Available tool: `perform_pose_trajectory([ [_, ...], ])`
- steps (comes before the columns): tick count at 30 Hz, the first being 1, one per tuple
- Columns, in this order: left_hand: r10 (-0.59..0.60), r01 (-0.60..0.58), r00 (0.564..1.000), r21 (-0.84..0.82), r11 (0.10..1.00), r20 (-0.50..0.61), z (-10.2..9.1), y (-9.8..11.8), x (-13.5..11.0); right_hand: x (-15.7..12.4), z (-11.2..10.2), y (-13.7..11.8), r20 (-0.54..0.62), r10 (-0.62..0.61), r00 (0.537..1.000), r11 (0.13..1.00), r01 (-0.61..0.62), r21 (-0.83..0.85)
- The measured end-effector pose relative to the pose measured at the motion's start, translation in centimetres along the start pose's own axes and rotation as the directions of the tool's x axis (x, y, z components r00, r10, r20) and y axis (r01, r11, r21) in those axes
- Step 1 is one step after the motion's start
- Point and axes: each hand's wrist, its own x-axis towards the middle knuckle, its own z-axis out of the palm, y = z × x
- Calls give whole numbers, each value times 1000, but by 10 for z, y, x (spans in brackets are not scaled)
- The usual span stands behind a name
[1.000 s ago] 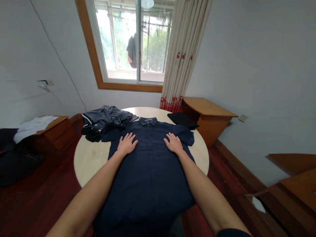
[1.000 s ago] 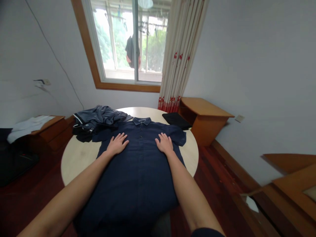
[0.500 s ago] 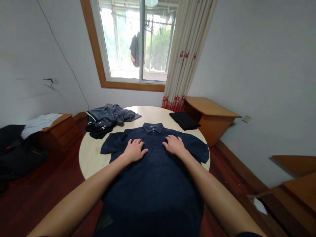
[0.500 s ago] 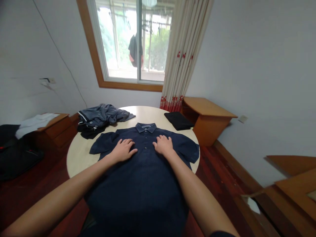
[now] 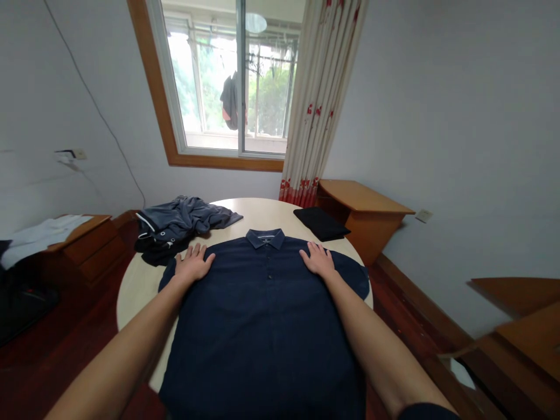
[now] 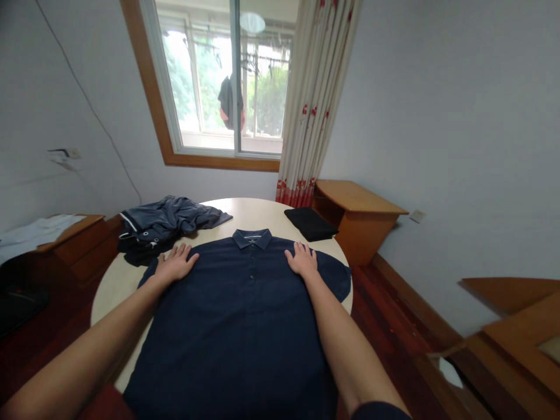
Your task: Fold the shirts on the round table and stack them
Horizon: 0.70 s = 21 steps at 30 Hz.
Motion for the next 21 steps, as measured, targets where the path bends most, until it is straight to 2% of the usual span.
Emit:
perform_pose_trajectory([
  [4, -129, 129, 992, 30, 991, -6, -2, -5, -13, -11, -7, 14, 11, 51, 999, 998, -51, -44],
  [8, -133, 135, 989, 23, 991, -69, -10, -11, -23, -35, -8, 18, -75, 12, 997, 998, -17, -63],
  [10, -122, 123, 989, 19, 992, -81, -19, -18, -25, -46, -10, 17, -70, -8, 998, 999, 5, -37],
  [15, -139, 141, 989, -40, 989, 48, -40, -56, -16, -55, -15, 24, -7, 45, 999, 999, -45, 23],
  [19, -47, 59, 996, -161, 985, 81, -41, -93, -14, -51, -17, 41, 38, 75, 996, 996, -77, 46],
  [21, -31, 50, 995, -195, 980, 98, -42, -102, -19, -51, -17, 46, 43, 86, 995, 996, -88, 29],
])
